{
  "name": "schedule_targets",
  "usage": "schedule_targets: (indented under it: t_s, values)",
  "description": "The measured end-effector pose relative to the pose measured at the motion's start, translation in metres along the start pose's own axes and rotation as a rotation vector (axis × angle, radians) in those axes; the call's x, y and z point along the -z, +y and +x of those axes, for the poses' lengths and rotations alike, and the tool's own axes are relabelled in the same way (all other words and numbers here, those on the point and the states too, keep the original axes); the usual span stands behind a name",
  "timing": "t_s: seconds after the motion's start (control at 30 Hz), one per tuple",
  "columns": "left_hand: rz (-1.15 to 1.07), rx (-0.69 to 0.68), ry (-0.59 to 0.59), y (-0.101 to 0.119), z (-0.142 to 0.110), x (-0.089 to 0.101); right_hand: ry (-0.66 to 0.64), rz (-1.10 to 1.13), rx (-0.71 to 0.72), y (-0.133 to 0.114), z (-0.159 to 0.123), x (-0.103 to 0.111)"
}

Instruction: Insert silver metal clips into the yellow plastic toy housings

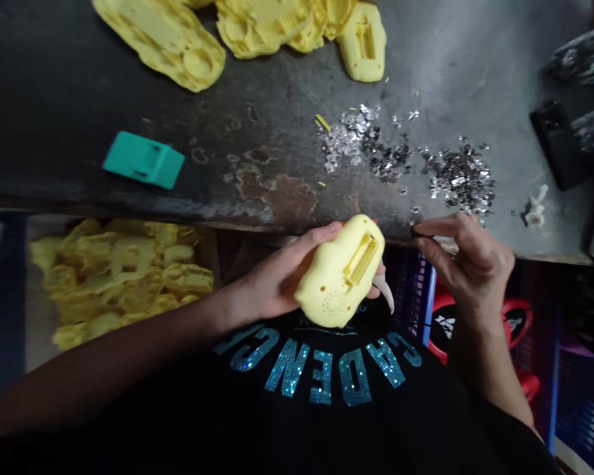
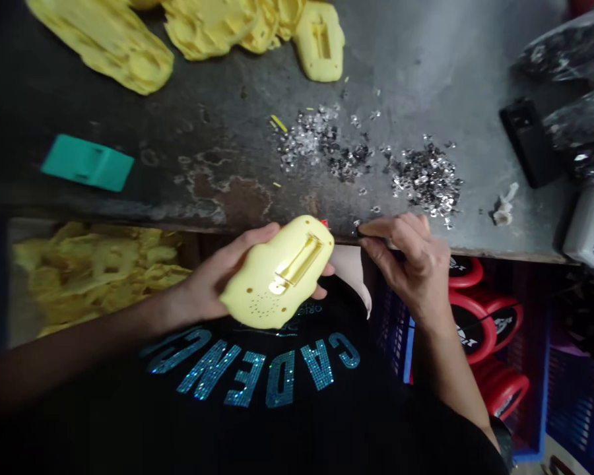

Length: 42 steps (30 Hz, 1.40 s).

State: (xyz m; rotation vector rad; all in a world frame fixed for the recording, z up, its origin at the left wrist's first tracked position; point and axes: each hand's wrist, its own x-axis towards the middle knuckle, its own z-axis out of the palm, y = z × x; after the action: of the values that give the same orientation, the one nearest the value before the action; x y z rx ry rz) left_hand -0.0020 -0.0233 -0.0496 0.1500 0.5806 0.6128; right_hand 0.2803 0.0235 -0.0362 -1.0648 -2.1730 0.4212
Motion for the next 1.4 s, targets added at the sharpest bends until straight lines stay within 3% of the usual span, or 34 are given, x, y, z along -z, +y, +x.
schedule_targets:
  t_s: [0.2, 0.6, 0.83, 1.03, 1.3, 1.4]
  values:
    - [-0.002, -0.048, -0.124, -0.006, 0.001, 0.004, -0.065, 0.117, 0.140, -0.033, 0.017, -0.007]
    - [-0.051, -0.115, -0.064, -0.012, -0.003, -0.004, -0.120, -0.142, 0.317, -0.045, 0.015, -0.004]
    - [-0.032, -0.131, -0.045, -0.013, -0.001, -0.007, -0.139, -0.127, 0.232, -0.044, 0.006, -0.003]
    - [-0.065, -0.060, -0.124, -0.010, -0.002, -0.008, -0.035, -0.105, 0.169, -0.044, 0.000, -0.005]
    - [-0.036, -0.150, -0.072, -0.013, -0.002, -0.007, 0.007, -0.201, 0.249, -0.046, -0.010, -0.016]
    - [-0.027, -0.197, -0.089, -0.014, -0.003, -0.009, 0.048, -0.091, 0.178, -0.048, -0.004, -0.014]
